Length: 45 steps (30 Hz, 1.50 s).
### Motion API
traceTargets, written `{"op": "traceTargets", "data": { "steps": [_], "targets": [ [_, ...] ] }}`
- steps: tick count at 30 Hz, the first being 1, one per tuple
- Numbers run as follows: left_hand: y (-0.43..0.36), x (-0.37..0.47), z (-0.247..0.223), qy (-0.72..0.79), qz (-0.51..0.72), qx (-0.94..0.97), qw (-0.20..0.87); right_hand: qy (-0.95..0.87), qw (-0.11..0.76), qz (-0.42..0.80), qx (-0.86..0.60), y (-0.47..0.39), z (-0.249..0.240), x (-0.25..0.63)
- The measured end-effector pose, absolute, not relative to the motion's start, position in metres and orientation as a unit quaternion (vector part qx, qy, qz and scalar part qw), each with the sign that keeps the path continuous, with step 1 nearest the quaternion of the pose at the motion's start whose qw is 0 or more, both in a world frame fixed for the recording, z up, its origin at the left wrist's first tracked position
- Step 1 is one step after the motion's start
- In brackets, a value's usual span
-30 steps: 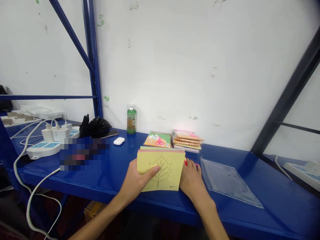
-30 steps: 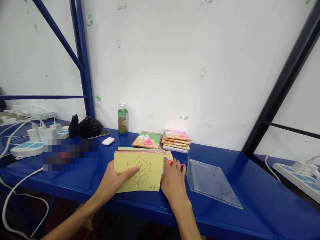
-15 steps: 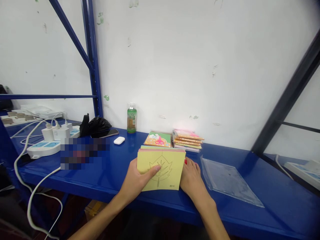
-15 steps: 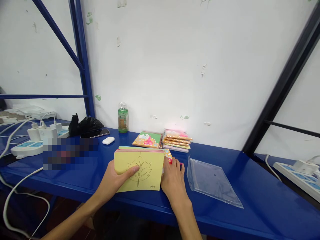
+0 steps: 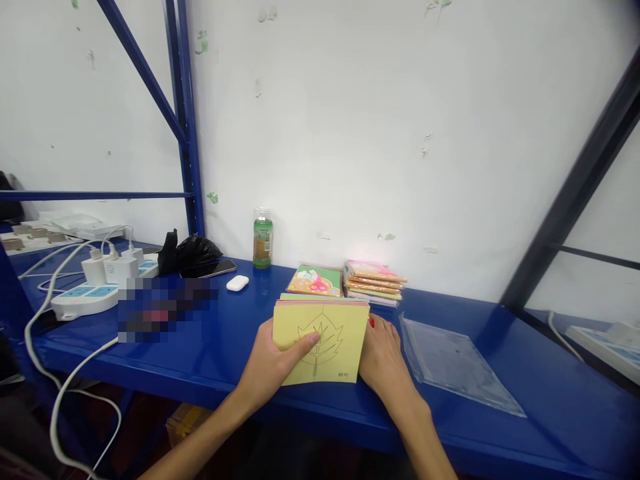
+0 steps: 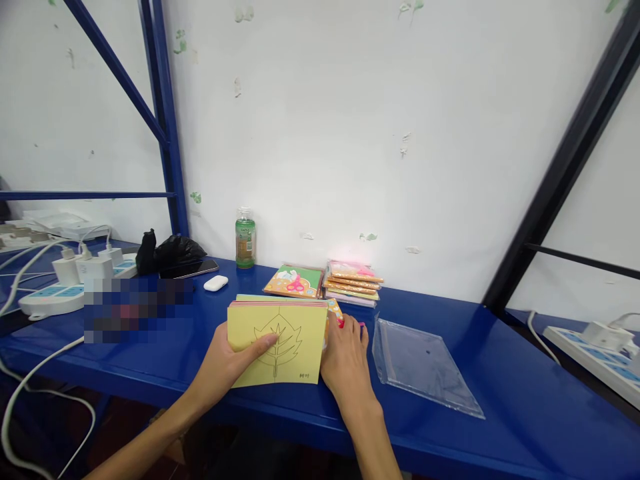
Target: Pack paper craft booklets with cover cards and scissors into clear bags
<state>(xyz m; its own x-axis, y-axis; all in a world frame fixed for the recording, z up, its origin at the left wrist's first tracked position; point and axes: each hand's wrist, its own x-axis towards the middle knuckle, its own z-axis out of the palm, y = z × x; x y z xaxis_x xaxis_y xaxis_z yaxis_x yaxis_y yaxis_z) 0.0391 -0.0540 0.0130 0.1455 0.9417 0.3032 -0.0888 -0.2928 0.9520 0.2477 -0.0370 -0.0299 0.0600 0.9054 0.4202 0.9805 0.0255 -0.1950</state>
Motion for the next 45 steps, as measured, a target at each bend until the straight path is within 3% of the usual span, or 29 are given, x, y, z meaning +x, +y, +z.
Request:
{"op": "traceTargets", "data": {
  "steps": [31, 39, 45],
  "targets": [
    [-0.058, 0.043, 0.014, 0.366, 0.562, 0.576, 0.468, -0.704, 0.283, -0.057, -0.649, -0.038, -0.016, 0.247],
    [-0.056, 0.041, 0.014, 0.366, 0.551, 0.589, 0.464, -0.692, 0.337, 0.004, -0.638, -0.043, -0.004, 0.244],
    [-0.057, 0.043, 0.014, 0.371, 0.557, 0.579, 0.465, -0.658, 0.434, 0.023, -0.615, -0.041, -0.001, 0.244]
  ]
}}
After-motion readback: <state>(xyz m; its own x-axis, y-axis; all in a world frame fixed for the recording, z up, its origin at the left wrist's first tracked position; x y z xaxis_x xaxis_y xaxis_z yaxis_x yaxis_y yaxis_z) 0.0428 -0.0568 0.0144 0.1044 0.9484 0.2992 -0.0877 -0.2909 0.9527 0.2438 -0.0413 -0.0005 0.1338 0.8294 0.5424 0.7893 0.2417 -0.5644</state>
